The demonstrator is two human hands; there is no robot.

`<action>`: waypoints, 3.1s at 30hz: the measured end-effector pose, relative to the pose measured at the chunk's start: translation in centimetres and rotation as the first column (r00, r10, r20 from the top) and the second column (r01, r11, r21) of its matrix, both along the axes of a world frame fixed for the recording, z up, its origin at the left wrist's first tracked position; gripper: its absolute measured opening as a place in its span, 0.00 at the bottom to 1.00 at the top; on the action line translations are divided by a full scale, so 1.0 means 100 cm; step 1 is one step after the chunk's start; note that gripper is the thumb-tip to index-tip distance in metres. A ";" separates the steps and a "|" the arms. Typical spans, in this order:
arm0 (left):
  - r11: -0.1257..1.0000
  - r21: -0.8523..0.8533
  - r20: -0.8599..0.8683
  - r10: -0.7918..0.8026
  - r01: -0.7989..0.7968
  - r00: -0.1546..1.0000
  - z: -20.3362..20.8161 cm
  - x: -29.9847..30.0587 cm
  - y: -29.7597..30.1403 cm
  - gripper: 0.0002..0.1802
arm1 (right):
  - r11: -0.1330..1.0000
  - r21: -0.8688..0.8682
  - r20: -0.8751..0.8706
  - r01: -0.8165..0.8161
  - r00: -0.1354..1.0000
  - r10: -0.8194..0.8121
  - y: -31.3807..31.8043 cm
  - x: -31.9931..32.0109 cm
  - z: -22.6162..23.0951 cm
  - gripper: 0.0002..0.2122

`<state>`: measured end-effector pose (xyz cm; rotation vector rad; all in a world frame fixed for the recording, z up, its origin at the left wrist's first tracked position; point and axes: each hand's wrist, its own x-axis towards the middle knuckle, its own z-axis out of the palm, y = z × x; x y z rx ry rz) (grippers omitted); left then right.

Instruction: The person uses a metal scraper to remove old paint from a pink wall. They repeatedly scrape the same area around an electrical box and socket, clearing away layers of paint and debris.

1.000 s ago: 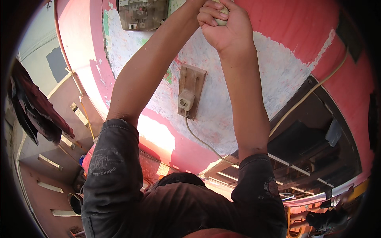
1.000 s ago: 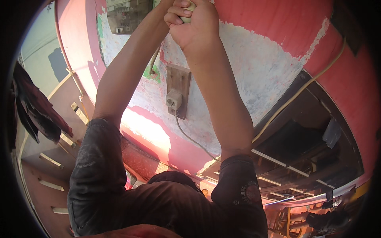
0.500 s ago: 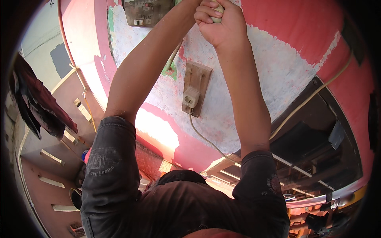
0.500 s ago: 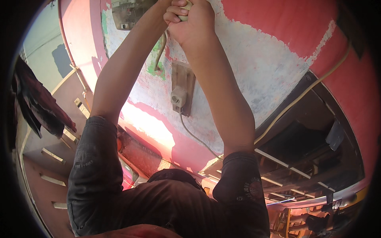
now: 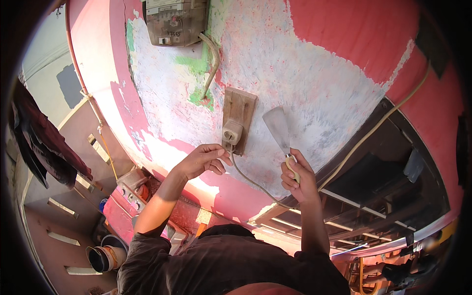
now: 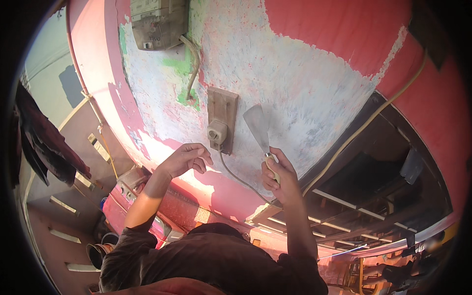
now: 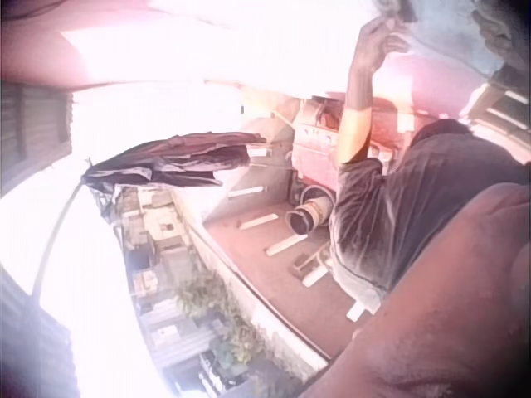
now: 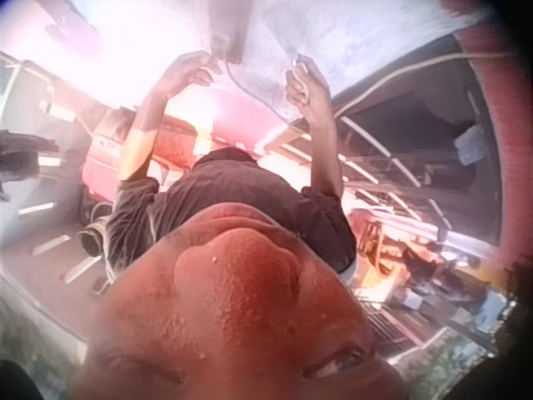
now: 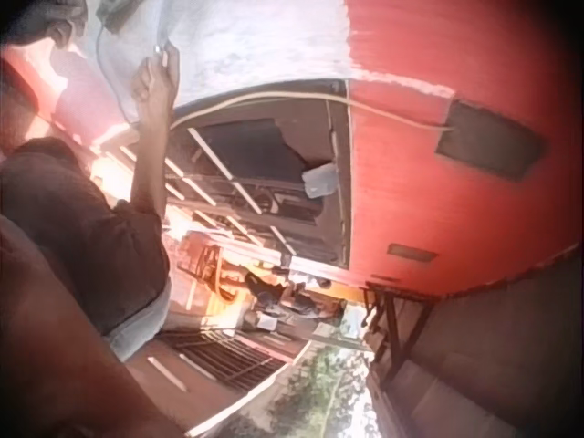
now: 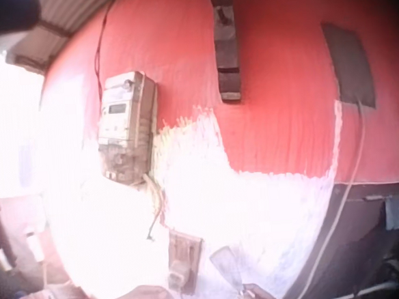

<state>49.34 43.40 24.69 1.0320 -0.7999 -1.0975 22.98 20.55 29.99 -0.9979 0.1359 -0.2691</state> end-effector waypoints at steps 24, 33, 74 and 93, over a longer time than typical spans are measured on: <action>0.947 -0.121 0.508 0.316 -0.296 0.801 -0.065 -0.130 -0.066 0.10 | 0.988 -0.110 -0.140 0.108 0.983 -0.123 -0.023 -0.087 -0.118 0.24; 0.922 -0.083 0.584 0.353 -0.378 0.731 -0.060 -0.168 -0.064 0.10 | 0.974 -0.226 -0.115 -0.030 0.993 0.004 -0.036 -0.074 -0.104 0.24; 0.425 -0.871 0.431 0.902 0.245 -0.033 0.035 -0.020 -0.132 0.14 | 0.996 0.067 0.265 -0.059 0.963 0.040 0.046 0.028 -0.027 0.25; 0.140 -0.863 0.016 0.968 0.485 -0.251 0.226 -0.004 -0.213 0.13 | 0.970 0.030 0.385 0.239 0.893 -0.232 0.029 0.065 0.138 0.09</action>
